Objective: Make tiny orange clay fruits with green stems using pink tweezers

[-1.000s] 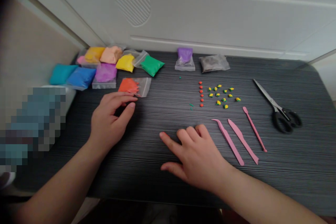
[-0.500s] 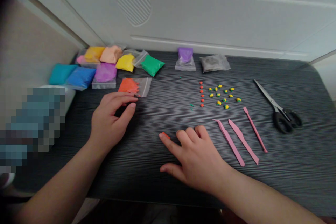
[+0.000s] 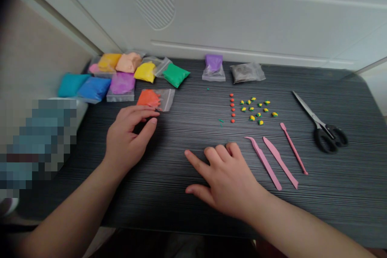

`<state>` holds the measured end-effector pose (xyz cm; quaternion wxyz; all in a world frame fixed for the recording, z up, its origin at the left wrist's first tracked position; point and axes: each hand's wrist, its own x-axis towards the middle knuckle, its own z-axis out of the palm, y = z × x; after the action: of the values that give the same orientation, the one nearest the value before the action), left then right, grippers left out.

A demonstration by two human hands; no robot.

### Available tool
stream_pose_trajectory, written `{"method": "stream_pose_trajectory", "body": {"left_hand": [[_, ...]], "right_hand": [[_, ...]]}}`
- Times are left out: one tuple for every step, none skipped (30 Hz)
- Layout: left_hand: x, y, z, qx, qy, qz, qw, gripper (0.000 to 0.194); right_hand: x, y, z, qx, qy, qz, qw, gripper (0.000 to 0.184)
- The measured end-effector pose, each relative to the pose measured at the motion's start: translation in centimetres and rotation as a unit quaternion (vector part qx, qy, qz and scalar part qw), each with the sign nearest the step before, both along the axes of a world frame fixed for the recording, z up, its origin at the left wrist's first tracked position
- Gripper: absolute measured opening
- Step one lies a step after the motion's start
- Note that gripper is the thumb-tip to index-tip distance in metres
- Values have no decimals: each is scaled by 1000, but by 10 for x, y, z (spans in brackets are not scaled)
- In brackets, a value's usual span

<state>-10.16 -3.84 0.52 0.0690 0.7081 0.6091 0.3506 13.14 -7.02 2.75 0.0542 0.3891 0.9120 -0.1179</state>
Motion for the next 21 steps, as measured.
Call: {"method": "stream_pose_trajectory", "body": {"left_hand": [[0,0,0,1,0,-1,1000,15],[0,0,0,1,0,-2,1000,15],[0,0,0,1,-1,-3,1000,16],[0,0,-1,0,-2,-3,1000,16],[0,-1,-1,0,-3,-3,1000,16],[0,-1,-1,0,-3,-3,1000,16],[0,-1,-1,1,-3,-2,1000,16],[0,-1,-1,1,-2,-2,1000,16],[0,0,-1,2,-1,-1,1000,16],[0,0,-1,2,1,-1,1000,16],[0,0,-1,2,2,-2,1000,15],[0,0,-1,1,3,-2,1000,15],[0,0,-1,0,4,-1,1000,15],[-1,0,-1,0,4,-1,1000,15],[-1,0,-1,0,5,-1,1000,15],[-1,0,-1,1,6,-1,1000,15],[-1,0,-1,2,8,-2,1000,15],[-1,0,-1,3,9,-2,1000,15],[-1,0,-1,4,10,-3,1000,15],[-1,0,-1,5,11,-2,1000,15],[-1,0,-1,5,11,-2,1000,15]], "right_hand": [[0,0,0,5,-7,-11,1000,61],[0,0,0,10,-13,-21,1000,60],[0,0,0,11,-15,-25,1000,60],[0,0,0,8,-14,-20,1000,61],[0,0,0,2,-8,-9,1000,61],[0,-1,0,-4,-3,1,1000,61],[0,-1,0,-4,-2,3,1000,61],[0,-1,-1,2,-4,-3,1000,61],[0,-1,-1,9,-7,-13,1000,60],[0,-1,-1,13,-10,-19,1000,61],[0,-1,-1,14,-9,-18,1000,61],[0,-1,-1,7,-6,-8,1000,61],[0,-1,-1,-1,0,5,1000,61],[0,-2,-1,-5,5,13,1000,61],[0,-2,-1,-4,5,10,1000,61],[0,-2,-1,3,4,-1,1000,61],[0,-2,-1,11,2,-14,1000,61],[0,-2,-2,16,0,-23,1000,61],[0,-2,-2,15,2,-23,1000,61],[-1,-2,-2,9,5,-13,1000,62],[-1,-2,-2,1,10,2,1000,62]]}}
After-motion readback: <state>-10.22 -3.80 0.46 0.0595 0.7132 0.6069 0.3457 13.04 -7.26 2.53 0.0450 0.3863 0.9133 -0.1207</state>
